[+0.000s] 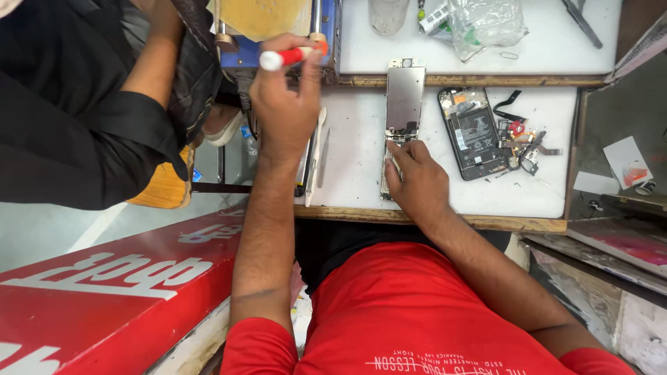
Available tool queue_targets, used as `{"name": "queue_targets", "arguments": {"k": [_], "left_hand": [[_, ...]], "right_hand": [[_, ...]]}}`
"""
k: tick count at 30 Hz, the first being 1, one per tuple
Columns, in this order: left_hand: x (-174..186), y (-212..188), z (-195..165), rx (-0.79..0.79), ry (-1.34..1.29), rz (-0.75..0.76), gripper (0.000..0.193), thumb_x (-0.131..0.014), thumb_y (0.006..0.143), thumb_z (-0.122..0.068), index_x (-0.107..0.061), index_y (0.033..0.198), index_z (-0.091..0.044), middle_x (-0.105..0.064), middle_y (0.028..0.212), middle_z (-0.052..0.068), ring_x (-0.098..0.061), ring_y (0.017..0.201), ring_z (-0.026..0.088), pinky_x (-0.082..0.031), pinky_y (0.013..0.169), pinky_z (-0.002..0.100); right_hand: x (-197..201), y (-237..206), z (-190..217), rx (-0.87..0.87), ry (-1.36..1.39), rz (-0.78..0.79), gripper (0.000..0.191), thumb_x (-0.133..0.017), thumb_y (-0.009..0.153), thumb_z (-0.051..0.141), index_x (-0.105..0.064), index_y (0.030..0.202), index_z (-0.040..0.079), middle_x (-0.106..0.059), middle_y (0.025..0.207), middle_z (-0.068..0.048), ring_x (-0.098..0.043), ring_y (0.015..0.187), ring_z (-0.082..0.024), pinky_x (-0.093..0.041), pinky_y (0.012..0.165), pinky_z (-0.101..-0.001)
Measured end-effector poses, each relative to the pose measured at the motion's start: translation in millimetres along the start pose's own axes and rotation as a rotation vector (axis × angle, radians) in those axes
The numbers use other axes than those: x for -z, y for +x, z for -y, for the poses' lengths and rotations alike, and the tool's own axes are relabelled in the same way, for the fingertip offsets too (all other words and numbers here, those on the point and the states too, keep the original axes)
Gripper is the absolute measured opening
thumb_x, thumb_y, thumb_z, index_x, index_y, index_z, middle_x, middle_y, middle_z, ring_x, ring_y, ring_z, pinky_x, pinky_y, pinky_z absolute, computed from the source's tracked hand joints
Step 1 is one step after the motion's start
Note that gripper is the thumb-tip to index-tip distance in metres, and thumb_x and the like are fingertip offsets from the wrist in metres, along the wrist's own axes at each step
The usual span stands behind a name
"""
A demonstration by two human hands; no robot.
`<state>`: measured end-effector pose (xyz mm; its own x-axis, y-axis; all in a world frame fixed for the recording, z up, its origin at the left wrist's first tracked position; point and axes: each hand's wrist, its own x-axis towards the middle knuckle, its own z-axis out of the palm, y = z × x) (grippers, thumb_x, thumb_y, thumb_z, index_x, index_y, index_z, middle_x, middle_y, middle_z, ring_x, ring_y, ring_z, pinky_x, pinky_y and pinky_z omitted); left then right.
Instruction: The person works on two smartphones on a cluttered workbench. They use a screwdriver to remove screws from a white smartphone, then use a plastic pry tool to separate the screen from the frame. The person handles the phone and tools throughout the clip.
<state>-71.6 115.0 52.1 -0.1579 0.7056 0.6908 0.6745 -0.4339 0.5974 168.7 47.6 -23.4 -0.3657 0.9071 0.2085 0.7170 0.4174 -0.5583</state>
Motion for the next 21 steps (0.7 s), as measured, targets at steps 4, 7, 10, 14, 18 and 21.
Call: {"name": "queue_targets", "arguments": {"k": [4, 7, 10, 14, 18, 21], "left_hand": [[-7, 15, -19, -0.169, 0.162, 0.041, 0.019, -0.074, 0.098, -0.008, -0.059, 0.111, -0.006, -0.071, 0.096, 0.012, -0.072, 0.091, 0.034, -0.059, 0.079, 0.043], [-9, 37, -27, -0.113, 0.221, 0.209, 0.018, -0.073, 0.104, -0.009, -0.058, 0.115, -0.005, -0.070, 0.095, 0.013, -0.070, 0.088, 0.039, -0.055, 0.073, 0.046], [-12, 48, -24, -0.148, 0.245, 0.255, 0.024, -0.072, 0.102, -0.012, -0.055, 0.116, -0.002, -0.070, 0.093, 0.012, -0.068, 0.084, 0.040, -0.053, 0.071, 0.049], [-10, 39, -47, -0.092, 0.059, 0.211, 0.020, -0.063, 0.099, -0.002, -0.056, 0.117, -0.001, -0.065, 0.093, 0.015, -0.067, 0.081, 0.034, -0.053, 0.072, 0.044], [36, 38, -132, 0.199, -0.329, 0.321, 0.012, -0.056, 0.105, 0.000, -0.061, 0.115, -0.002, -0.069, 0.102, 0.009, -0.071, 0.087, 0.018, -0.058, 0.077, 0.030], [103, 43, -195, -0.052, -0.711, 0.358, 0.012, -0.057, 0.105, -0.001, -0.061, 0.115, -0.002, -0.069, 0.102, 0.009, -0.070, 0.086, 0.018, -0.058, 0.076, 0.030]], "right_hand": [[-2, -1, 0, 0.006, 0.006, -0.022, 0.032, -0.072, 0.094, 0.017, -0.073, 0.124, 0.007, -0.063, 0.102, -0.008, -0.067, 0.073, -0.026, -0.056, 0.062, -0.0384], [-2, 0, 0, 0.014, 0.025, -0.043, 0.032, -0.072, 0.094, 0.017, -0.073, 0.125, 0.007, -0.063, 0.102, -0.008, -0.068, 0.075, -0.027, -0.057, 0.064, -0.0393], [-2, 1, 2, 0.024, 0.037, -0.066, 0.032, -0.072, 0.094, 0.017, -0.073, 0.124, 0.007, -0.063, 0.101, -0.009, -0.068, 0.076, -0.027, -0.057, 0.065, -0.0396], [-3, 1, 2, 0.008, 0.039, -0.059, 0.032, -0.073, 0.092, 0.017, -0.074, 0.123, 0.008, -0.062, 0.100, -0.009, -0.068, 0.076, -0.028, -0.057, 0.065, -0.0400], [-3, 1, 1, -0.011, 0.017, -0.009, 0.032, -0.073, 0.092, 0.018, -0.073, 0.122, 0.008, -0.062, 0.100, -0.009, -0.068, 0.073, -0.027, -0.057, 0.061, -0.0397], [-2, 1, 0, -0.017, 0.038, -0.027, 0.032, -0.073, 0.093, 0.018, -0.074, 0.124, 0.009, -0.063, 0.101, -0.008, -0.068, 0.074, -0.027, -0.057, 0.063, -0.0403]]}}
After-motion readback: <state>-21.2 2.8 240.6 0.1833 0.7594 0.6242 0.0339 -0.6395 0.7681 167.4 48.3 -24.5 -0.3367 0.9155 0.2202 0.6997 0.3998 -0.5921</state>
